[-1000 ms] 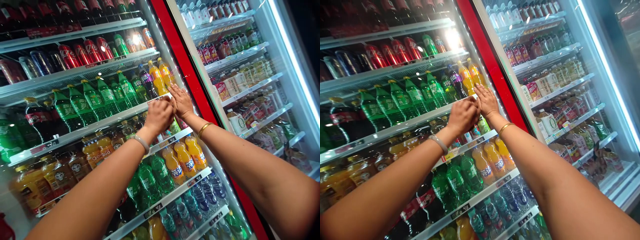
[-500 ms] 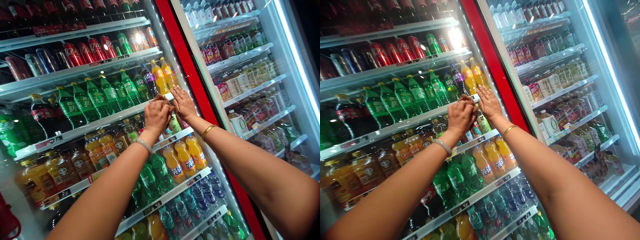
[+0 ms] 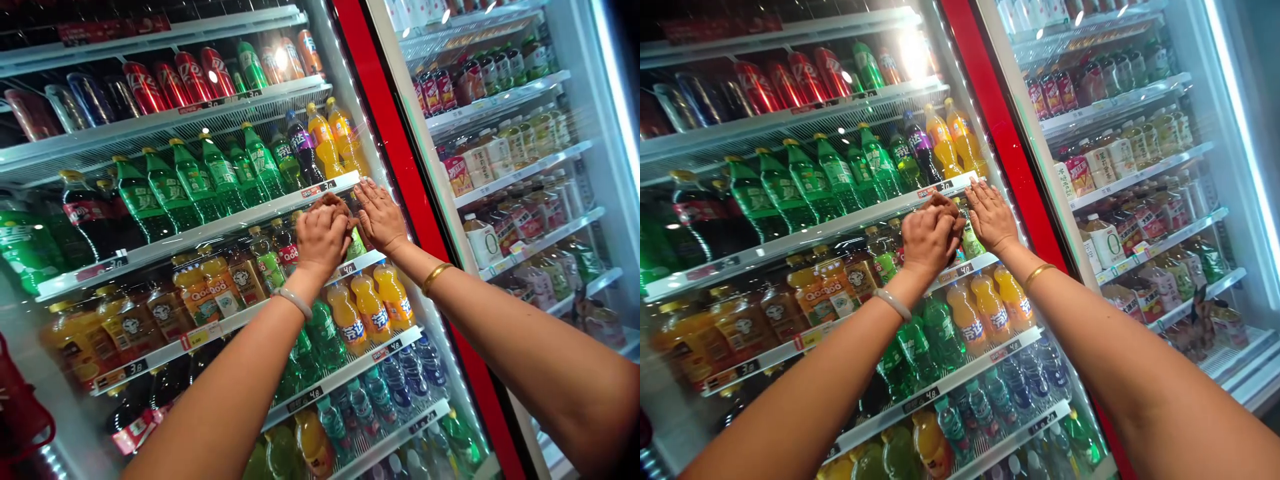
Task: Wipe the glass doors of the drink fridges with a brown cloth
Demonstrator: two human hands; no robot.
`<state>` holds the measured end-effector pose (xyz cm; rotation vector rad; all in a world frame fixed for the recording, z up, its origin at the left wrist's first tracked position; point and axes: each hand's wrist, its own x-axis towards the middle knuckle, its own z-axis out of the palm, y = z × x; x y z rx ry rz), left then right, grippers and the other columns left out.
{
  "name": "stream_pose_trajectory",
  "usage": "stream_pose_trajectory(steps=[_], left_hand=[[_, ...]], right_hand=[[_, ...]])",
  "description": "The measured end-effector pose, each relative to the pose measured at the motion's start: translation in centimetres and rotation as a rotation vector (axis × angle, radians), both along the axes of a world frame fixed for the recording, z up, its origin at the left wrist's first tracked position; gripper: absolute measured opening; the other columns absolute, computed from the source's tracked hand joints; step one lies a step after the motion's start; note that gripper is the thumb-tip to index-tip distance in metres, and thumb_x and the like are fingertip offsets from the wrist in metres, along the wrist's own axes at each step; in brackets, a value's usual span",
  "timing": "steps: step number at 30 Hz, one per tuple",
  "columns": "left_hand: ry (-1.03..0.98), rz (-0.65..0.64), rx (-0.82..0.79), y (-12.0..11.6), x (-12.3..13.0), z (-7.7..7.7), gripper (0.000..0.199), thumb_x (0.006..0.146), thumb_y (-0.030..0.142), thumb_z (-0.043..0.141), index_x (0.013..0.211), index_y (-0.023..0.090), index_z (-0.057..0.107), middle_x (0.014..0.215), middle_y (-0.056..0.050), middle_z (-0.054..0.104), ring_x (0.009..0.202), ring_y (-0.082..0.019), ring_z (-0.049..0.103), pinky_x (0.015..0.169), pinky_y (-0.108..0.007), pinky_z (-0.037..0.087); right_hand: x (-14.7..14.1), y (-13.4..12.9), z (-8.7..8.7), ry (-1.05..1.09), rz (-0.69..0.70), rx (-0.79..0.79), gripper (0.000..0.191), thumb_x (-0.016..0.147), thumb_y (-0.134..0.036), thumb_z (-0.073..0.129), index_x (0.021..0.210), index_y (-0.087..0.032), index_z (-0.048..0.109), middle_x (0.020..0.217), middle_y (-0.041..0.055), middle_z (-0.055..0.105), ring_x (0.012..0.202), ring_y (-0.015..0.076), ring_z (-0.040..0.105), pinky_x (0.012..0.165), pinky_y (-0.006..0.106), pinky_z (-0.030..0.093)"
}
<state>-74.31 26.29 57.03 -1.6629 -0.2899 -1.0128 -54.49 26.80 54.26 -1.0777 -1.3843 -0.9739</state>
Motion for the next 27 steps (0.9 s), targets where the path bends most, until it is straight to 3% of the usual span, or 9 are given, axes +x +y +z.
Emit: stream_pose_trajectory(steps=[3,5,8,12,15,19,21,24,27], left_hand=[[0.227,-0.083,0.098,0.2,-0.1,-4.4,0.015,0.099,0.034,0.061,0.107,0.023,0.068,0.123,-0.01,0.072,0.116,-0.028,0.061,0.103,-0.051,0.041],[0.453,-0.087,0.131,0.0,-0.3,-5.1,0.016,0.102,0.033,0.056,0.108,0.025,0.068,0.121,-0.005,0.072,0.113,-0.025,0.062,0.099,-0.046,0.044],[0.636,-0.01,0.123,-0.5,-0.6,-1.8,0.022,0.105,0.035,0.049,0.114,0.026,0.067,0.117,-0.004,0.073,0.105,-0.022,0.063,0.089,-0.041,0.047],[0.221,0.063,-0.012,-0.6,-0.1,2.7,0.024,0.104,0.036,0.05,0.113,0.022,0.067,0.12,-0.012,0.07,0.108,-0.028,0.062,0.091,-0.048,0.046],[0.073,0.015,-0.008,-0.4,0.1,0.9,0.023,0.102,0.038,0.055,0.111,0.021,0.067,0.127,-0.014,0.068,0.116,-0.031,0.06,0.097,-0.051,0.045],[0.482,-0.025,0.126,-0.2,-0.8,-1.9,0.019,0.104,0.035,0.051,0.109,0.025,0.067,0.124,-0.006,0.071,0.113,-0.026,0.062,0.098,-0.046,0.045],[0.556,-0.01,0.113,-0.2,-1.2,-0.8,0.021,0.105,0.037,0.05,0.109,0.026,0.067,0.119,-0.005,0.072,0.107,-0.025,0.063,0.092,-0.044,0.047],[0.321,0.038,0.021,-0.3,-1.2,2.3,0.024,0.105,0.039,0.048,0.108,0.027,0.068,0.119,-0.008,0.072,0.105,-0.027,0.062,0.089,-0.046,0.047],[0.052,0.023,-0.009,-0.2,-0.9,2.2,0.025,0.103,0.041,0.052,0.11,0.024,0.068,0.126,-0.013,0.069,0.112,-0.031,0.061,0.094,-0.051,0.046]], right_hand=[[0.3,0.2,-0.8,-0.012,0.002,-0.008,0.059,0.104,-0.031,0.029,0.16,-0.017,0.035,0.17,0.0033,0.027,0.16,0.019,0.019,0.134,0.045,0.017],[0.5,0.3,-1.0,-0.008,0.005,-0.015,0.059,0.103,-0.03,0.028,0.162,-0.021,0.033,0.171,0.0013,0.027,0.16,0.0186,0.019,0.134,0.046,0.017],[0.7,0.4,-1.0,-0.002,0.012,-0.025,0.06,0.103,-0.029,0.028,0.162,-0.024,0.031,0.17,-0.0009,0.028,0.16,0.0184,0.02,0.134,0.048,0.018],[0.5,0.2,-0.9,0.009,0.013,-0.021,0.058,0.103,-0.031,0.029,0.16,-0.023,0.035,0.17,0.0007,0.03,0.16,0.0185,0.021,0.133,0.048,0.019],[0.3,0.0,-0.8,0.015,0.011,-0.022,0.058,0.103,-0.031,0.03,0.159,-0.021,0.038,0.17,0.0021,0.031,0.159,0.0184,0.022,0.133,0.047,0.019],[0.2,-0.2,-0.8,0.019,0.01,-0.041,0.059,0.102,-0.028,0.028,0.159,-0.019,0.038,0.17,0.0029,0.029,0.16,0.0186,0.021,0.134,0.046,0.017],[0.2,-0.3,-0.8,0.016,0.007,-0.052,0.059,0.102,-0.029,0.028,0.159,-0.02,0.037,0.17,0.0024,0.028,0.16,0.0186,0.021,0.134,0.046,0.017],[0.2,-0.3,-0.8,0.021,0.002,-0.054,0.059,0.103,-0.031,0.027,0.16,-0.022,0.036,0.171,0.0011,0.028,0.16,0.0182,0.019,0.134,0.046,0.017],[0.2,-0.4,-0.9,0.027,0.001,-0.058,0.059,0.102,-0.031,0.028,0.161,-0.022,0.035,0.171,0.0009,0.028,0.16,0.0184,0.019,0.134,0.047,0.016]])
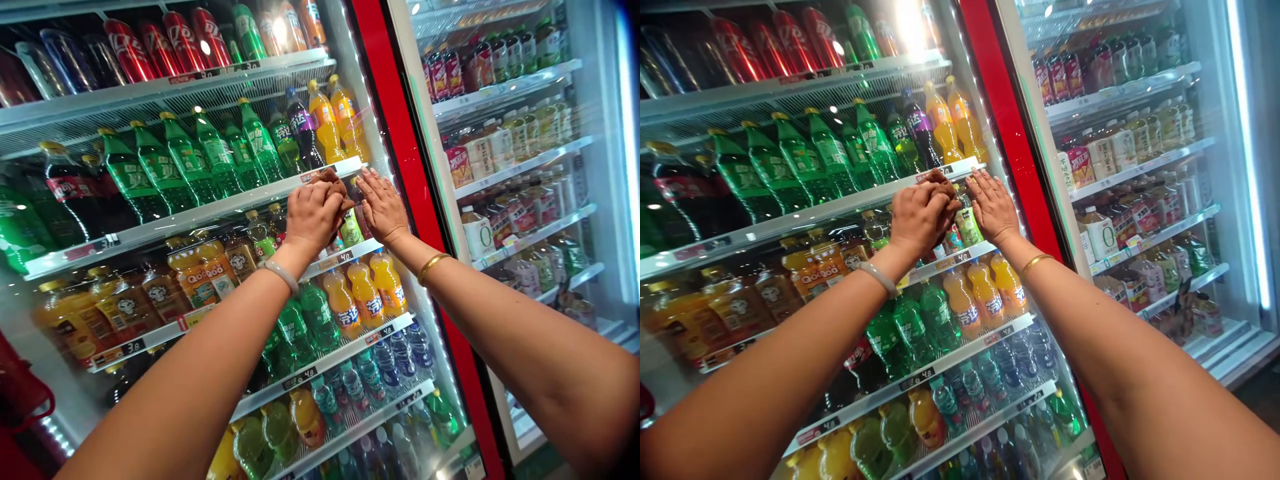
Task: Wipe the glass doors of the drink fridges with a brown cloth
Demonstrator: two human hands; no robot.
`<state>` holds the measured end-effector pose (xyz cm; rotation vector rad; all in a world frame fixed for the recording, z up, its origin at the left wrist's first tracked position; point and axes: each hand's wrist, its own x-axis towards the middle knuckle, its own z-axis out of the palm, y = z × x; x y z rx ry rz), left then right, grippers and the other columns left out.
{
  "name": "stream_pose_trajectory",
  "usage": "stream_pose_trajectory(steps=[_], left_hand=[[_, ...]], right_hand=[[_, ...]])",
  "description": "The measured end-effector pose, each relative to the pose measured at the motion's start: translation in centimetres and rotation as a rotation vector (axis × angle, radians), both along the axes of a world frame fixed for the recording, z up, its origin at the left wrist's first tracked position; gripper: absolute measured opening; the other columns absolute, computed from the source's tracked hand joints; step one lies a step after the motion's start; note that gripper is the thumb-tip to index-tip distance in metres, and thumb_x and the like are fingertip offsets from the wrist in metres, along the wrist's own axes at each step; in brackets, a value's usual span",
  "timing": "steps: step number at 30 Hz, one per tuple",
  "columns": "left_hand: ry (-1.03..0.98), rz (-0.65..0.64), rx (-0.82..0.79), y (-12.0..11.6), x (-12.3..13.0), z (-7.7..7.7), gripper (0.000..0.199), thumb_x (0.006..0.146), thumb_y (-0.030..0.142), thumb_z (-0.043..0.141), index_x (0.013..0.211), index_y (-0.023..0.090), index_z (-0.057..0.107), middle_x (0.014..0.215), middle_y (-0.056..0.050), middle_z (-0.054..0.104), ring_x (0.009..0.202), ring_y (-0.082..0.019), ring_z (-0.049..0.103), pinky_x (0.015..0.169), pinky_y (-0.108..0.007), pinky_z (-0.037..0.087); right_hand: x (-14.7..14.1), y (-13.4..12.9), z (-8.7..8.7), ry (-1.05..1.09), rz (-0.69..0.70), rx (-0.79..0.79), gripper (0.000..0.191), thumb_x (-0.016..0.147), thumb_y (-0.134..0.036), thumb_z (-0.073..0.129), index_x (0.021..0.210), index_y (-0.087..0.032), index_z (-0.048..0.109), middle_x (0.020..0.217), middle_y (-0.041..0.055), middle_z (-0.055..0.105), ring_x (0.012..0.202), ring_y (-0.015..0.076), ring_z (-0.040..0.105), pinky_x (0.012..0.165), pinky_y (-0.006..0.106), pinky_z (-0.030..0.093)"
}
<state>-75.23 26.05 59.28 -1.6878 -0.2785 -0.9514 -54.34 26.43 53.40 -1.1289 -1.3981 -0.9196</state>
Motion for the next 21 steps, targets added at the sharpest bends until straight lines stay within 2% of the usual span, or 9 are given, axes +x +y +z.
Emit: stream_pose_trajectory(steps=[2,5,8,11,13,15,18,20,21], left_hand=[[0.035,-0.037,0.037,-0.1,-0.2,-2.1,0.022,0.102,0.039,0.054,0.109,0.023,0.068,0.127,-0.013,0.07,0.115,-0.03,0.061,0.098,-0.052,0.045],[0.422,-0.063,0.093,-0.3,-1.2,-4.5,0.017,0.104,0.032,0.052,0.109,0.026,0.067,0.121,-0.005,0.073,0.117,-0.024,0.062,0.102,-0.047,0.045],[0.607,-0.039,0.104,-0.5,-2.2,-2.8,0.02,0.105,0.034,0.049,0.113,0.029,0.066,0.121,-0.001,0.073,0.115,-0.021,0.063,0.098,-0.042,0.048],[0.296,0.014,0.046,-0.5,-2.8,0.8,0.025,0.105,0.041,0.048,0.112,0.027,0.068,0.123,-0.006,0.072,0.109,-0.026,0.064,0.091,-0.046,0.049],[0.061,0.031,-0.012,-0.4,-2.9,1.6,0.026,0.103,0.043,0.051,0.111,0.026,0.069,0.127,-0.011,0.07,0.112,-0.029,0.063,0.094,-0.05,0.047],[0.021,0.012,-0.041,-0.3,-3.1,0.4,0.024,0.101,0.042,0.056,0.112,0.026,0.069,0.131,-0.012,0.069,0.118,-0.03,0.061,0.099,-0.052,0.045],[0.243,-0.028,-0.015,-0.5,-3.7,-2.7,0.018,0.101,0.036,0.058,0.111,0.027,0.07,0.131,-0.007,0.07,0.123,-0.027,0.06,0.104,-0.05,0.044],[0.409,-0.043,0.029,-0.6,-4.3,-3.2,0.016,0.102,0.033,0.057,0.111,0.028,0.069,0.13,-0.005,0.071,0.123,-0.024,0.06,0.102,-0.046,0.045],[0.47,-0.038,0.044,-0.7,-4.6,-2.8,0.017,0.102,0.032,0.056,0.112,0.028,0.069,0.129,-0.004,0.071,0.122,-0.023,0.06,0.101,-0.044,0.045]], right_hand=[[-0.1,0.0,0.0,-0.002,0.001,-0.002,0.059,0.102,-0.031,0.029,0.161,-0.023,0.034,0.171,0.0002,0.028,0.16,0.0183,0.019,0.134,0.047,0.016],[-0.1,-0.1,0.0,-0.005,-0.007,0.004,0.059,0.102,-0.03,0.028,0.161,-0.023,0.034,0.171,-0.0006,0.027,0.16,0.0177,0.02,0.134,0.047,0.017],[-0.2,-0.1,0.0,-0.003,-0.019,0.011,0.059,0.103,-0.03,0.028,0.16,-0.02,0.037,0.17,0.0013,0.029,0.16,0.018,0.021,0.134,0.045,0.018],[-0.1,-0.1,-0.1,-0.005,-0.014,0.022,0.058,0.103,-0.031,0.029,0.158,-0.017,0.04,0.169,0.0034,0.031,0.159,0.0187,0.023,0.134,0.045,0.018],[-0.1,0.0,-0.1,-0.004,-0.002,0.034,0.058,0.103,-0.032,0.03,0.158,-0.017,0.041,0.169,0.0036,0.032,0.159,0.0189,0.023,0.133,0.045,0.018],[0.0,0.1,-0.2,0.003,0.011,0.04,0.058,0.102,-0.032,0.031,0.159,-0.019,0.039,0.169,0.003,0.031,0.159,0.0194,0.022,0.133,0.047,0.018],[0.0,0.1,-0.2,0.005,0.024,0.037,0.059,0.102,-0.033,0.031,0.16,-0.022,0.036,0.169,0.0018,0.031,0.16,0.0199,0.022,0.133,0.049,0.019],[-0.1,0.0,-0.3,-0.004,0.022,0.043,0.059,0.103,-0.032,0.031,0.16,-0.022,0.037,0.169,0.0022,0.032,0.159,0.0198,0.022,0.133,0.049,0.02],[-0.1,0.1,-0.3,-0.009,0.019,0.05,0.058,0.103,-0.032,0.031,0.16,-0.021,0.037,0.169,0.0027,0.032,0.159,0.0197,0.022,0.133,0.049,0.02]])
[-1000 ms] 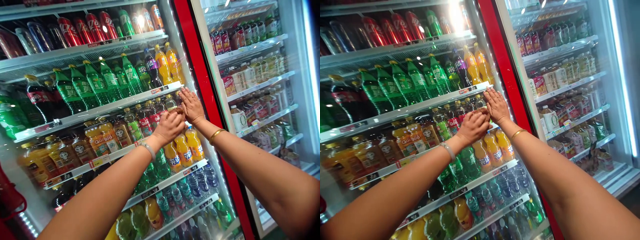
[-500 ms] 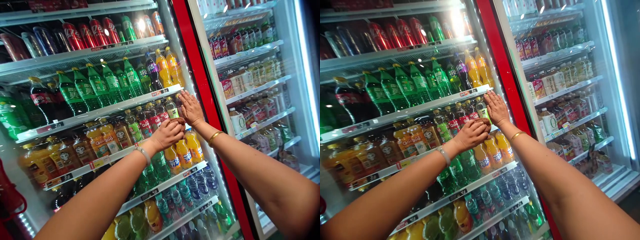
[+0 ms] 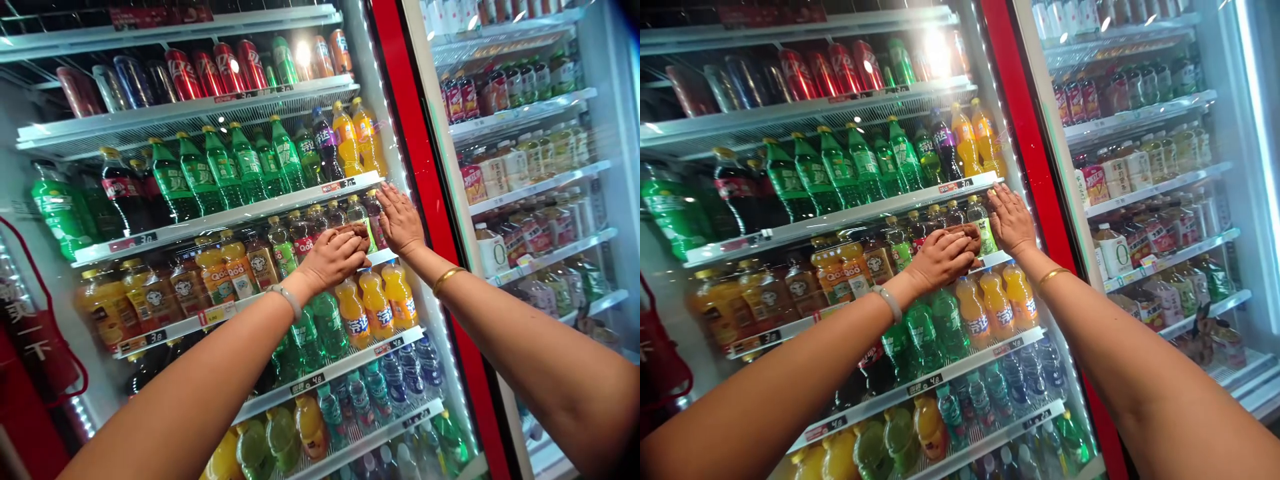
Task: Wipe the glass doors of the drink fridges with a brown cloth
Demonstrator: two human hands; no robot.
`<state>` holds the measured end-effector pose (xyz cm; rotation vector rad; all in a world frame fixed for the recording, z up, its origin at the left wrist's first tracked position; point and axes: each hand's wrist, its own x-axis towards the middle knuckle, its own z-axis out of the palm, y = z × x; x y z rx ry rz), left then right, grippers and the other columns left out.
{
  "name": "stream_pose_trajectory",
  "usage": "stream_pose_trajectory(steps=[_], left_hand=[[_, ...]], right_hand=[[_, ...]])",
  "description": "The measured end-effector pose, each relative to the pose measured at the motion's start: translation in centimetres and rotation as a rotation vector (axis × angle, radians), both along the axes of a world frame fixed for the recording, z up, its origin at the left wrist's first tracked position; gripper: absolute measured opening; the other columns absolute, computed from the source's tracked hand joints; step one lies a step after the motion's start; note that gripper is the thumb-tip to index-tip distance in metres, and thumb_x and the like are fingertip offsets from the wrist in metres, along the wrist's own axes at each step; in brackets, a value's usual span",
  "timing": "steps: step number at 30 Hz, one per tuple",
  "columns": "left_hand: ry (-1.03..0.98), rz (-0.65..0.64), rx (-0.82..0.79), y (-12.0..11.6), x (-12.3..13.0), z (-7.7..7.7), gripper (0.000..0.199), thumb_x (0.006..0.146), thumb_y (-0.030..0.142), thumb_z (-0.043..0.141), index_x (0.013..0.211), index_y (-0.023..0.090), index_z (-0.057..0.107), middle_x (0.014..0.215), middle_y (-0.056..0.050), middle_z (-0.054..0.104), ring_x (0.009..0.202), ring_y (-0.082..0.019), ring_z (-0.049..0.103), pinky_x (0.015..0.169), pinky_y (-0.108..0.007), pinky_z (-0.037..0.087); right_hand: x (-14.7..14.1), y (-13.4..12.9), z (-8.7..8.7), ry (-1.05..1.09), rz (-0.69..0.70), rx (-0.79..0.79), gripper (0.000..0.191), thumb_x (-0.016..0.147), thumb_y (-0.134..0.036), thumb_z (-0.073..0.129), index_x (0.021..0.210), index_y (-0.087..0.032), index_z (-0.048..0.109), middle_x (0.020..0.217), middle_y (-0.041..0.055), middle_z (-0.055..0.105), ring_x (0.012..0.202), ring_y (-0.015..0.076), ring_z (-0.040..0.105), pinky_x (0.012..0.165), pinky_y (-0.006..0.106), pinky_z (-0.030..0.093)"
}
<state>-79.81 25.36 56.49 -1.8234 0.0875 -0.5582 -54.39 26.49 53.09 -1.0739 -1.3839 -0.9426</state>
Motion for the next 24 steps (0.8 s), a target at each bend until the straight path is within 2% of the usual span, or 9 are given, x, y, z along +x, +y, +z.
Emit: stream_pose_trajectory(steps=[2,4,6,9,12,14,17,21,24], left_hand=[[0.012,0.037,0.003,-0.1,-0.6,2.1,0.019,0.103,0.032,0.054,0.114,0.028,0.068,0.127,-0.005,0.071,0.118,-0.023,0.061,0.098,-0.043,0.046],[-0.168,0.087,-0.035,-0.1,-1.1,4.4,0.021,0.103,0.034,0.053,0.116,0.028,0.067,0.127,-0.007,0.07,0.115,-0.025,0.061,0.097,-0.045,0.047],[-0.412,0.115,-0.069,0.0,-1.5,5.5,0.023,0.102,0.038,0.055,0.116,0.026,0.068,0.128,-0.011,0.068,0.116,-0.029,0.06,0.097,-0.048,0.046],[-0.476,0.098,-0.049,0.0,-1.9,3.4,0.022,0.1,0.038,0.059,0.114,0.024,0.069,0.131,-0.012,0.067,0.121,-0.031,0.059,0.102,-0.051,0.044],[-0.247,0.039,0.02,0.1,-2.1,-0.4,0.018,0.101,0.032,0.058,0.112,0.025,0.07,0.132,-0.008,0.069,0.122,-0.027,0.06,0.102,-0.049,0.044],[-0.094,0.01,0.049,0.0,-2.2,-1.0,0.019,0.102,0.031,0.057,0.116,0.025,0.069,0.13,-0.006,0.07,0.123,-0.026,0.061,0.1,-0.047,0.045],[-0.048,0.058,0.016,-0.4,-2.5,1.8,0.02,0.101,0.027,0.057,0.118,0.025,0.069,0.126,-0.007,0.071,0.117,-0.023,0.063,0.096,-0.043,0.047],[-0.469,0.133,-0.088,-0.5,-3.4,6.3,0.024,0.101,0.036,0.058,0.118,0.024,0.069,0.132,-0.012,0.069,0.118,-0.029,0.061,0.097,-0.048,0.047],[-0.54,0.105,-0.091,-0.2,-4.5,4.8,0.023,0.101,0.038,0.057,0.117,0.026,0.068,0.136,-0.011,0.067,0.124,-0.031,0.059,0.103,-0.053,0.045]], right_hand=[[0.0,0.1,-0.1,-0.002,-0.009,0.014,0.058,0.103,-0.032,0.03,0.159,-0.02,0.038,0.169,0.004,0.032,0.159,0.0196,0.023,0.132,0.049,0.022],[0.0,0.2,-0.2,0.0,-0.017,0.02,0.058,0.103,-0.032,0.031,0.159,-0.019,0.039,0.169,0.005,0.033,0.159,0.0197,0.024,0.132,0.049,0.022],[0.1,0.4,-0.3,0.002,-0.022,0.021,0.057,0.103,-0.032,0.031,0.158,-0.019,0.039,0.169,0.0057,0.033,0.159,0.0201,0.024,0.132,0.048,0.022],[0.0,0.6,-0.3,0.013,-0.018,0.021,0.058,0.102,-0.032,0.032,0.157,-0.017,0.041,0.168,0.0068,0.033,0.159,0.0209,0.024,0.132,0.048,0.022],[-0.4,0.5,-0.4,0.055,-0.01,0.009,0.058,0.101,-0.031,0.033,0.157,-0.018,0.04,0.168,0.0066,0.033,0.159,0.022,0.025,0.131,0.051,0.024],[-1.3,0.4,-0.4,0.1,-0.015,-0.003,0.059,0.1,-0.03,0.033,0.158,-0.018,0.039,0.169,0.0077,0.032,0.159,0.0242,0.024,0.13,0.055,0.023],[-3.9,0.2,0.0,0.115,-0.031,-0.027,0.06,0.102,-0.033,0.031,0.16,-0.019,0.036,0.169,0.0081,0.031,0.16,0.0275,0.019,0.129,0.064,0.018],[-9.1,0.6,1.2,0.095,-0.009,-0.029,0.059,0.104,-0.037,0.031,0.161,-0.025,0.032,0.169,0.0055,0.031,0.161,0.0287,0.017,0.127,0.071,0.01],[-12.3,0.9,1.8,0.077,0.031,0.009,0.06,0.104,-0.032,0.029,0.164,-0.028,0.025,0.169,0.0048,0.03,0.16,0.0266,0.02,0.128,0.07,0.007]])
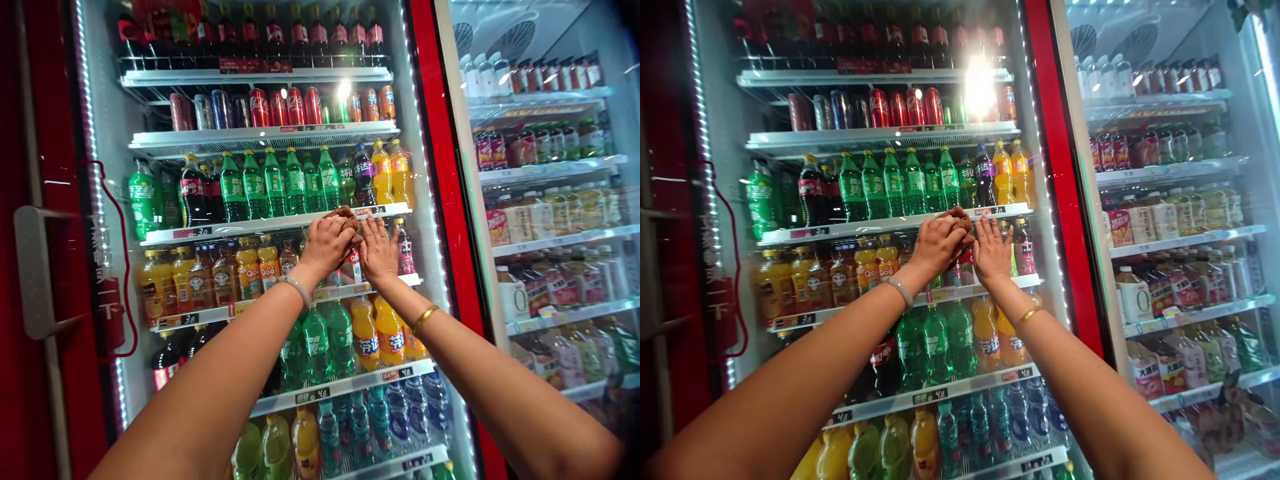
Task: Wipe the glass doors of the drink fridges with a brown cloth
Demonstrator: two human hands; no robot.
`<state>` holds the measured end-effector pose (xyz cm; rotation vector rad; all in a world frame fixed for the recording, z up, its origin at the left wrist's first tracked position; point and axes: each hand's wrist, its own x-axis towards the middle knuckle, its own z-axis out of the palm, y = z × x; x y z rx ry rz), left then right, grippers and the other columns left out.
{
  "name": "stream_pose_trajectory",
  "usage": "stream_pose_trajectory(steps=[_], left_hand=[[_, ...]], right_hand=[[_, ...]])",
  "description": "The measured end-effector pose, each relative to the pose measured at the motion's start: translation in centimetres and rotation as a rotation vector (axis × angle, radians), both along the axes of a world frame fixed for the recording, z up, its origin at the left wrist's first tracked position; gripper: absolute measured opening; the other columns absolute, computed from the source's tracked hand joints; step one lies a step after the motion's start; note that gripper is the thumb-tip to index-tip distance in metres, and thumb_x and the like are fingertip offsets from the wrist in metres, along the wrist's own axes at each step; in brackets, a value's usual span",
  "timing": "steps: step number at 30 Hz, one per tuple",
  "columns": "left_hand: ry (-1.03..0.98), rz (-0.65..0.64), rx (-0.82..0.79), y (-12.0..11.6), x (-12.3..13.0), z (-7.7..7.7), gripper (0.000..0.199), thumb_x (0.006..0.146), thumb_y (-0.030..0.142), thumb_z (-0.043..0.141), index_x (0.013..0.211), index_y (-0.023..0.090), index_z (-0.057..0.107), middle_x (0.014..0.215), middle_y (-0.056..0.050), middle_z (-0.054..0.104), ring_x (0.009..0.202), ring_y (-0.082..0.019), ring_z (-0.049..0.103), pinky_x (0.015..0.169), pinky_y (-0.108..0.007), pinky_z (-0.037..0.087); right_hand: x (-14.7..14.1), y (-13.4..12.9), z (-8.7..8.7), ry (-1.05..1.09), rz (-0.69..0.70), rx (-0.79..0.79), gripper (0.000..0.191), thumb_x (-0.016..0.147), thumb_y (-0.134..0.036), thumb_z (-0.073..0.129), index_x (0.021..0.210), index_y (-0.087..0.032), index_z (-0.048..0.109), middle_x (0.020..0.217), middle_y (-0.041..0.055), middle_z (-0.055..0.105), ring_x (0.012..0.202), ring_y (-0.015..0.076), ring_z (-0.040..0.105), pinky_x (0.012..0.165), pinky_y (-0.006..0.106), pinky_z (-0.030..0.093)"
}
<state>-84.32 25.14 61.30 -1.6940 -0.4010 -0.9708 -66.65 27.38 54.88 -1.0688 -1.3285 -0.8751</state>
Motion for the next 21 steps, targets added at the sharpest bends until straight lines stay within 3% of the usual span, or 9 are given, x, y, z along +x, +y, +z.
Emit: stream_pose_trajectory(steps=[4,6,8,10,12,14,16,19,21], left_hand=[[0.093,-0.038,0.038,0.1,-2.1,-6.0,0.019,0.102,0.031,0.054,0.115,0.028,0.067,0.133,-0.009,0.07,0.124,-0.031,0.062,0.104,-0.057,0.045],[0.203,-0.05,0.034,-0.2,-3.0,-7.2,0.016,0.101,0.031,0.055,0.111,0.032,0.068,0.129,-0.004,0.073,0.12,-0.027,0.064,0.102,-0.052,0.047],[0.324,-0.064,0.019,-0.5,-3.7,-5.9,0.013,0.101,0.037,0.056,0.108,0.036,0.067,0.123,0.003,0.074,0.115,-0.021,0.066,0.098,-0.045,0.05],[0.353,-0.06,-0.008,-0.9,-3.9,-3.2,0.015,0.101,0.043,0.054,0.108,0.036,0.067,0.121,0.003,0.074,0.111,-0.021,0.066,0.094,-0.042,0.051],[0.182,-0.02,-0.037,-1.1,-3.7,-0.8,0.02,0.101,0.038,0.054,0.113,0.028,0.066,0.125,-0.009,0.071,0.112,-0.028,0.063,0.093,-0.051,0.049],[-0.103,0.047,-0.058,-1.1,-3.2,-0.6,0.023,0.095,0.036,0.064,0.115,0.024,0.065,0.131,-0.013,0.067,0.117,-0.033,0.059,0.097,-0.055,0.046],[-0.174,0.069,-0.022,-0.9,-2.9,-3.0,0.027,0.09,0.034,0.07,0.114,0.024,0.066,0.134,-0.013,0.066,0.12,-0.033,0.058,0.101,-0.055,0.045],[0.168,-0.035,0.12,-0.4,-3.1,-8.2,0.015,0.096,0.031,0.063,0.11,0.028,0.069,0.122,-0.005,0.073,0.118,-0.026,0.062,0.103,-0.05,0.045],[0.36,-0.08,0.154,0.0,-3.7,-9.6,0.014,0.1,0.033,0.059,0.109,0.032,0.069,0.118,0.0,0.075,0.116,-0.021,0.063,0.102,-0.045,0.045]], right_hand=[[-1.2,0.1,0.0,-0.025,-0.007,0.031,0.062,0.104,-0.03,0.03,0.165,-0.026,0.02,0.17,0.0045,0.028,0.16,0.0256,0.02,0.131,0.065,0.014],[-1.0,-0.1,-0.2,-0.047,-0.034,0.012,0.06,0.105,-0.032,0.031,0.164,-0.023,0.025,0.17,0.0045,0.028,0.16,0.0259,0.021,0.131,0.063,0.017],[-0.8,-0.3,-0.4,-0.054,-0.055,-0.008,0.059,0.105,-0.033,0.032,0.163,-0.021,0.028,0.17,0.005,0.028,0.16,0.0262,0.021,0.132,0.061,0.017],[-0.8,-0.5,-0.5,-0.049,-0.051,-0.015,0.06,0.105,-0.034,0.032,0.163,-0.021,0.028,0.17,0.0054,0.029,0.16,0.0264,0.022,0.132,0.061,0.016],[-0.8,-0.7,-0.6,-0.065,-0.022,-0.014,0.061,0.105,-0.034,0.031,0.164,-0.023,0.023,0.17,0.0049,0.028,0.16,0.0258,0.021,0.132,0.062,0.015],[-0.9,-0.9,-0.6,-0.103,0.012,-0.01,0.062,0.105,-0.034,0.029,0.165,-0.025,0.02,0.17,0.004,0.028,0.16,0.0243,0.021,0.133,0.061,0.013],[-0.9,-1.0,-0.7,-0.131,0.028,-0.004,0.061,0.105,-0.033,0.028,0.165,-0.025,0.021,0.17,0.0035,0.028,0.16,0.0229,0.022,0.133,0.059,0.013],[-0.8,-1.1,-0.6,-0.135,0.012,-0.013,0.06,0.104,-0.032,0.028,0.163,-0.022,0.028,0.17,0.0038,0.029,0.159,0.0223,0.023,0.133,0.056,0.015],[-0.8,-1.2,-0.5,-0.135,-0.01,-0.041,0.059,0.104,-0.031,0.028,0.162,-0.021,0.031,0.17,0.0041,0.029,0.16,0.0218,0.022,0.134,0.055,0.015]])
